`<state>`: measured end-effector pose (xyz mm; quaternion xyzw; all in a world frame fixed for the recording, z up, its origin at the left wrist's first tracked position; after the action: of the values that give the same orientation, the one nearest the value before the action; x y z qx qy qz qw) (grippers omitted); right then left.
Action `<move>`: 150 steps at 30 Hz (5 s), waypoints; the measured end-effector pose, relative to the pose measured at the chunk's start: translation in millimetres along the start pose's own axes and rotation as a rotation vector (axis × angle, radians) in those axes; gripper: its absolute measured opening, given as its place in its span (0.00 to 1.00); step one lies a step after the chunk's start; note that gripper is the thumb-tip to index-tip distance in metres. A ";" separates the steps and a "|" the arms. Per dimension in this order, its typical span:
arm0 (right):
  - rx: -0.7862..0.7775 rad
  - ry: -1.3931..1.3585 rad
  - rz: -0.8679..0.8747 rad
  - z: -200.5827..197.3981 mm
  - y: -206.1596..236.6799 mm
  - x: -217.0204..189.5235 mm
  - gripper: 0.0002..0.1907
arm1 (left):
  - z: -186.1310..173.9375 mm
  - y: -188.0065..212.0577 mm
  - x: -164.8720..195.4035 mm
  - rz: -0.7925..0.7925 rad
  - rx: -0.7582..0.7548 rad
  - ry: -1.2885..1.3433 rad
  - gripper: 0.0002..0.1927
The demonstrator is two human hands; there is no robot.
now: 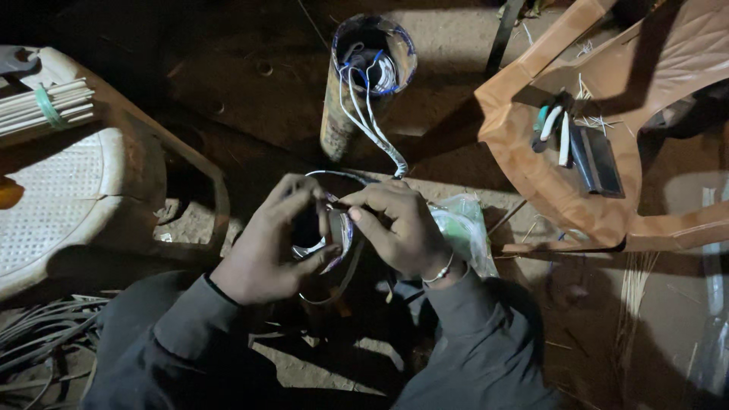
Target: The person wraps white tape around a bundle of wires held in their hands. They repeatedly pull tape from the roll and wrap it around the wires, securing them together.
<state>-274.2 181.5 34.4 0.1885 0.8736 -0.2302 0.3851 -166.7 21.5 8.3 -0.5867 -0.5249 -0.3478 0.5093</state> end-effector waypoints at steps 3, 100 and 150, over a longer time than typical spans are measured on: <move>-0.073 0.098 0.061 3.5 -1.2 3.5 0.09 | 6.5 -2.1 3.1 0.121 0.059 -0.015 0.42; 0.143 0.490 -0.165 22.3 4.7 -0.8 0.06 | 8.0 -16.1 -28.7 -0.592 0.089 -0.126 0.26; 0.156 0.105 -0.014 17.9 8.3 -3.3 0.12 | 2.8 3.3 -27.8 -0.014 0.236 0.102 0.28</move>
<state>-257.4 178.1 24.1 0.2236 0.8734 -0.2899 0.3213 -169.7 17.2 -19.4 -0.5005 -0.5398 -0.3166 0.5982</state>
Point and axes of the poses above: each hand's wrist, its own y-axis away from the middle knuckle, its own z-axis out of the palm, x = y × z, the point moved 4 cm from there along -y, towards the middle knuckle
